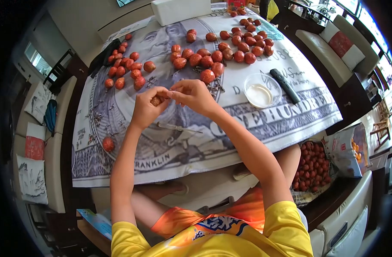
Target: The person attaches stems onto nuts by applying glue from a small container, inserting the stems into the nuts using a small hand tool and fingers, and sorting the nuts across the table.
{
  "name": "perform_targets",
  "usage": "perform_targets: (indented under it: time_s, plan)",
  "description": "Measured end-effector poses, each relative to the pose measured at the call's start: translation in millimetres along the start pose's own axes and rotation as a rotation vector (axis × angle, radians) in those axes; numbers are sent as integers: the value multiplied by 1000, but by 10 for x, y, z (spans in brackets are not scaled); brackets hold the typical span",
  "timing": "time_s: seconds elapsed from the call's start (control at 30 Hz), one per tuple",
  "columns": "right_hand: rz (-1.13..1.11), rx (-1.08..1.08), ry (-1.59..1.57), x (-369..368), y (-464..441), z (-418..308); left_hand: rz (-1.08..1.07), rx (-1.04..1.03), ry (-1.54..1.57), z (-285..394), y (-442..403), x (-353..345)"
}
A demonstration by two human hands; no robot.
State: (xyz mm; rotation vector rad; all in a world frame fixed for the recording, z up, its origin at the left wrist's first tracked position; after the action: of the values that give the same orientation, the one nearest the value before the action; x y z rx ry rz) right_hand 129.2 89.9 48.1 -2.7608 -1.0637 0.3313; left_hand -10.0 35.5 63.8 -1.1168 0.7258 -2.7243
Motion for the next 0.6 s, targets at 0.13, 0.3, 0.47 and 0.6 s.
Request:
perform_targets:
  time_s: [0.13,0.3,0.47,0.6]
  plan:
    - [55,73,11,56,-31,31,126,-231,-304,118,30,33]
    - [113,74,-15,204,43,-190,113,-86,-164,-252,7,-86]
    - [285,143,-120,553,299,-402,-59,-20,-7,-429,0,-153]
    - [387,219,181,1035,632,-709,-98,-83,15,-156,11,-313]
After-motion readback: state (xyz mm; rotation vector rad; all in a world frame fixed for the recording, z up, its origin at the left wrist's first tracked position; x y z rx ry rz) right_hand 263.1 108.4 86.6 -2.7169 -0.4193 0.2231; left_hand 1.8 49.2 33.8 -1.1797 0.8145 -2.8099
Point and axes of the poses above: each hand's wrist, its own y-axis away from the middle knuckle, its own x-axis out of the back of the hand, z = x × y, the point moved 6 cm from there along -y, towards the middle knuckle, and after that the axes turned 14 degrees about -y, right-handed, at the moved point
